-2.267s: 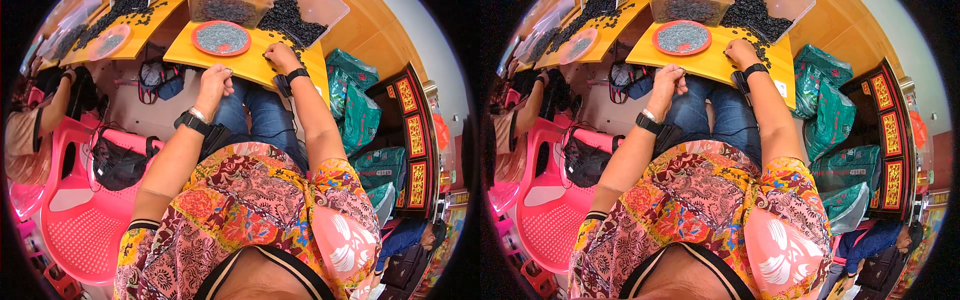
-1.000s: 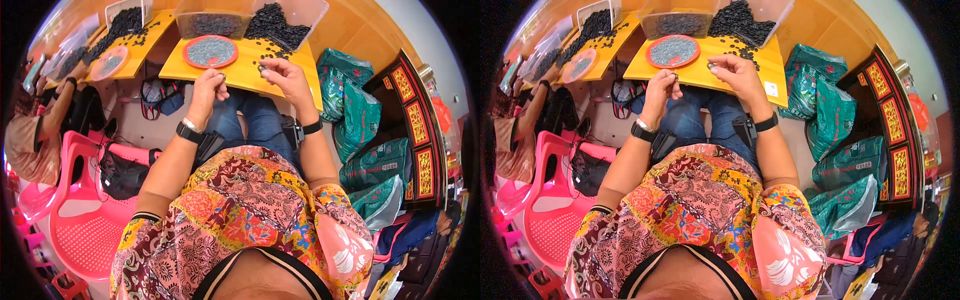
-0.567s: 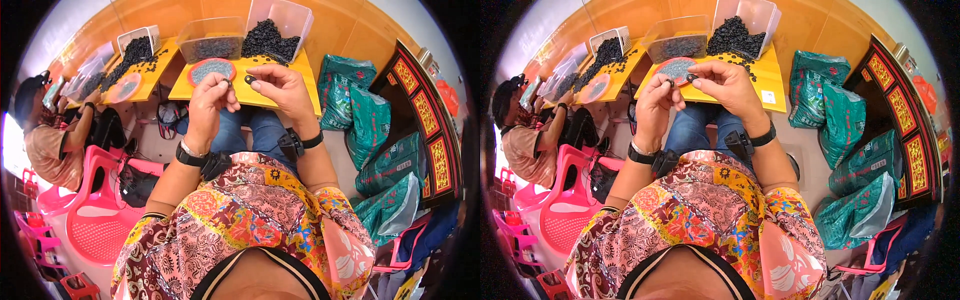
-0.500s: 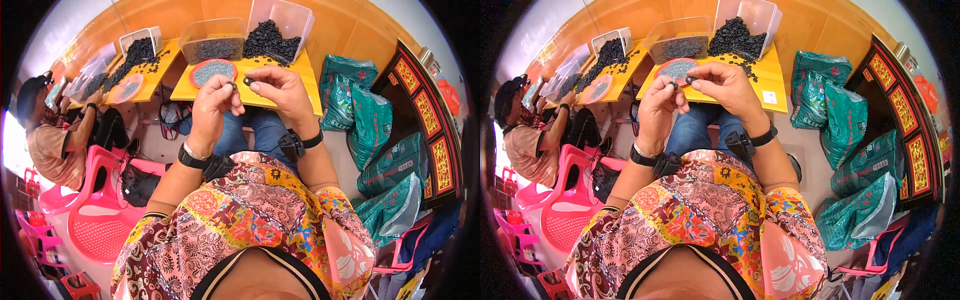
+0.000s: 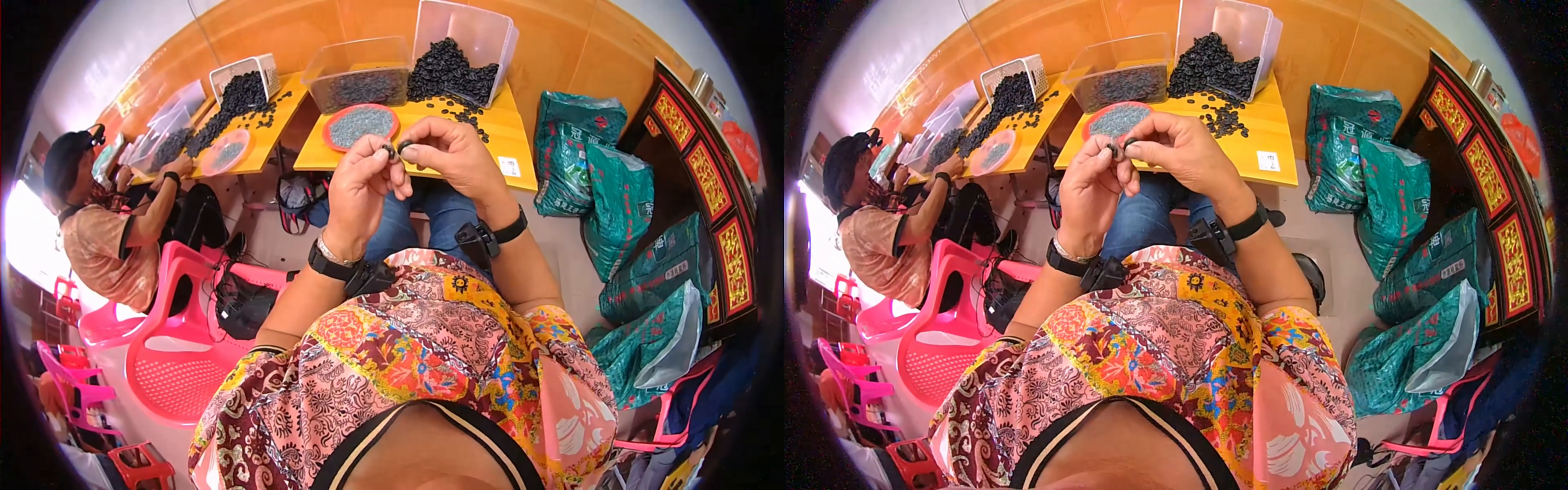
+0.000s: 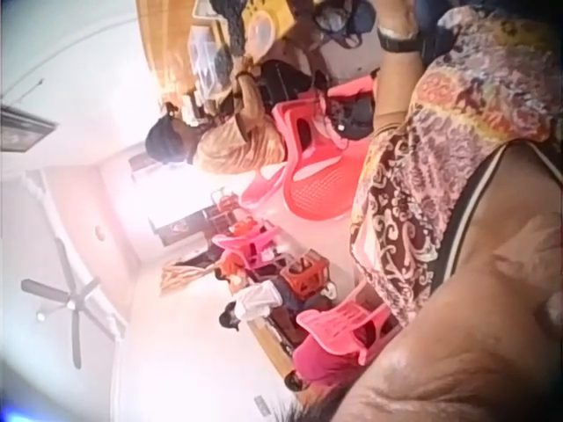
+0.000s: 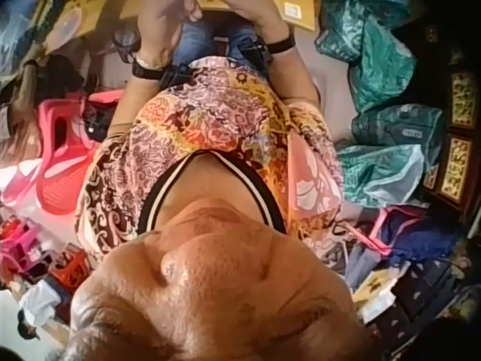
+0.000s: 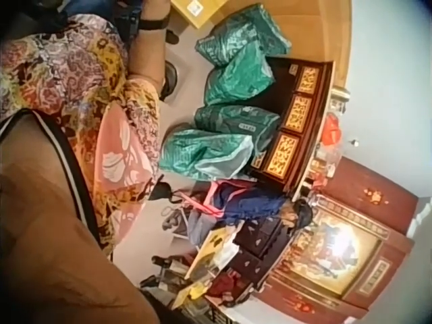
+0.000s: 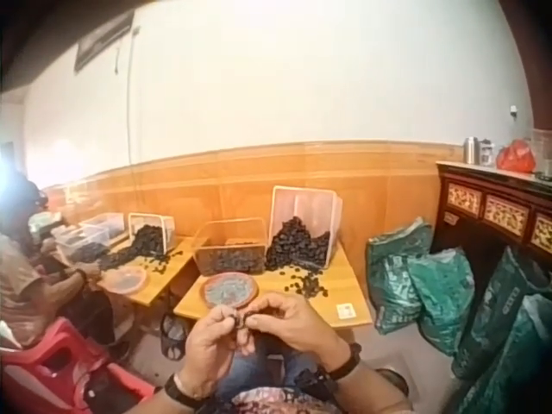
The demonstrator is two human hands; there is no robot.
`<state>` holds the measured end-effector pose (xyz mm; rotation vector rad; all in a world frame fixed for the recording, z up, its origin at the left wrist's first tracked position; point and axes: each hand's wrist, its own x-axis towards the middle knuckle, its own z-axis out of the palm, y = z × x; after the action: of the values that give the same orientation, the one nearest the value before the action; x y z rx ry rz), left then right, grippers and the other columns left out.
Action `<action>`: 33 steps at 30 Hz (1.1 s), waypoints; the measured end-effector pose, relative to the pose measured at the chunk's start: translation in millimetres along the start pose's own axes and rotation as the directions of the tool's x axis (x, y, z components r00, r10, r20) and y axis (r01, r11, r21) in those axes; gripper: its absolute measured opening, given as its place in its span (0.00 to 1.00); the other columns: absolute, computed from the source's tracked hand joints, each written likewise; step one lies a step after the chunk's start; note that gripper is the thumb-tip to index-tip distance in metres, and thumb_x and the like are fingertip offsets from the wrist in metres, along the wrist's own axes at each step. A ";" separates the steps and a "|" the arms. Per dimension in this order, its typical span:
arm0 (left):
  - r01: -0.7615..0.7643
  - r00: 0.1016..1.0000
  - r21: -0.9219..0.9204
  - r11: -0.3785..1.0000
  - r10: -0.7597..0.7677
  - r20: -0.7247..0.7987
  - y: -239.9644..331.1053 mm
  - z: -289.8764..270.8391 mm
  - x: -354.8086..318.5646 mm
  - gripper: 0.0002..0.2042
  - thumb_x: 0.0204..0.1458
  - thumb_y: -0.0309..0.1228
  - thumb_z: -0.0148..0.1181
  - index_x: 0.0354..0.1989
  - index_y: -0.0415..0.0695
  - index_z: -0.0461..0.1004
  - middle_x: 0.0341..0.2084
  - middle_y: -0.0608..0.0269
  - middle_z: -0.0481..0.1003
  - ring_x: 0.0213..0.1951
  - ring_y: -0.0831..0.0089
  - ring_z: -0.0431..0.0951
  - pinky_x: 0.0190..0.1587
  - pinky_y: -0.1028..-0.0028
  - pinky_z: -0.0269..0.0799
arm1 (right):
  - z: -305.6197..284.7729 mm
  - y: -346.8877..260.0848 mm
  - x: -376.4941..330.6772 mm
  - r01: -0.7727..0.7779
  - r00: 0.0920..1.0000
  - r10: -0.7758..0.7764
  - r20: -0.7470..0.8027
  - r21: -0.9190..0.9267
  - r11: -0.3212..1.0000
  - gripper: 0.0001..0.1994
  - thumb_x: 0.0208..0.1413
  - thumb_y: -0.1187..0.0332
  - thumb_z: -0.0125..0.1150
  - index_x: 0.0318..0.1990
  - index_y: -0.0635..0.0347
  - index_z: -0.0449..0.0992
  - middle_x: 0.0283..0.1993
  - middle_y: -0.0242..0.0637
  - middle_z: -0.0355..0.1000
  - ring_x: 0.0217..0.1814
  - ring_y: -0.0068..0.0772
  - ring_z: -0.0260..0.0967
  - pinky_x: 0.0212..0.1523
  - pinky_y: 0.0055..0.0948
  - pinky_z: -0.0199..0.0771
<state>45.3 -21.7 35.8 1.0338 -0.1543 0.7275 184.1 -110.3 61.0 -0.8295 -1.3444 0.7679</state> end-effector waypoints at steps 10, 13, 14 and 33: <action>0.010 0.996 0.028 1.000 -0.007 -0.085 -4.9 -11.8 -1.0 0.07 0.57 0.30 0.43 0.31 0.41 0.64 0.19 0.60 0.69 0.21 0.71 0.72 0.24 0.78 0.68 | 0.7 16.0 3.1 -0.131 0.989 0.124 -0.081 -0.085 0.988 0.07 0.55 0.71 0.56 0.38 0.65 0.74 0.27 0.27 0.72 0.28 0.14 0.66 0.28 0.14 0.65; 0.019 0.997 0.017 1.000 -0.018 -0.080 -6.4 -16.0 0.3 0.07 0.57 0.30 0.43 0.31 0.40 0.64 0.19 0.60 0.69 0.21 0.70 0.72 0.24 0.78 0.68 | -4.0 20.5 4.3 -0.151 0.986 0.140 -0.092 -0.121 0.981 0.07 0.55 0.70 0.56 0.38 0.64 0.75 0.26 0.27 0.71 0.27 0.13 0.65 0.29 0.14 0.65; 0.024 0.998 -0.004 1.000 -0.024 -0.063 -7.2 -17.2 0.4 0.07 0.57 0.30 0.43 0.31 0.40 0.64 0.19 0.60 0.69 0.21 0.70 0.72 0.24 0.77 0.68 | -5.3 22.1 4.5 -0.171 0.981 0.157 -0.111 -0.130 0.977 0.07 0.55 0.70 0.56 0.38 0.64 0.75 0.26 0.26 0.71 0.26 0.13 0.64 0.29 0.14 0.65; -0.019 0.996 -0.038 0.999 0.016 -0.083 -13.1 -25.0 -0.9 0.07 0.56 0.32 0.45 0.32 0.41 0.64 0.20 0.59 0.69 0.21 0.68 0.73 0.25 0.77 0.69 | -2.4 29.0 7.8 -0.193 0.960 0.212 -0.181 0.117 0.974 0.07 0.53 0.73 0.58 0.38 0.64 0.73 0.30 0.31 0.73 0.27 0.15 0.69 0.29 0.14 0.69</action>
<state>47.4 -5.5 12.8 0.9644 -0.1054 0.7789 187.1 -89.0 39.9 -0.9479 -1.0518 0.8821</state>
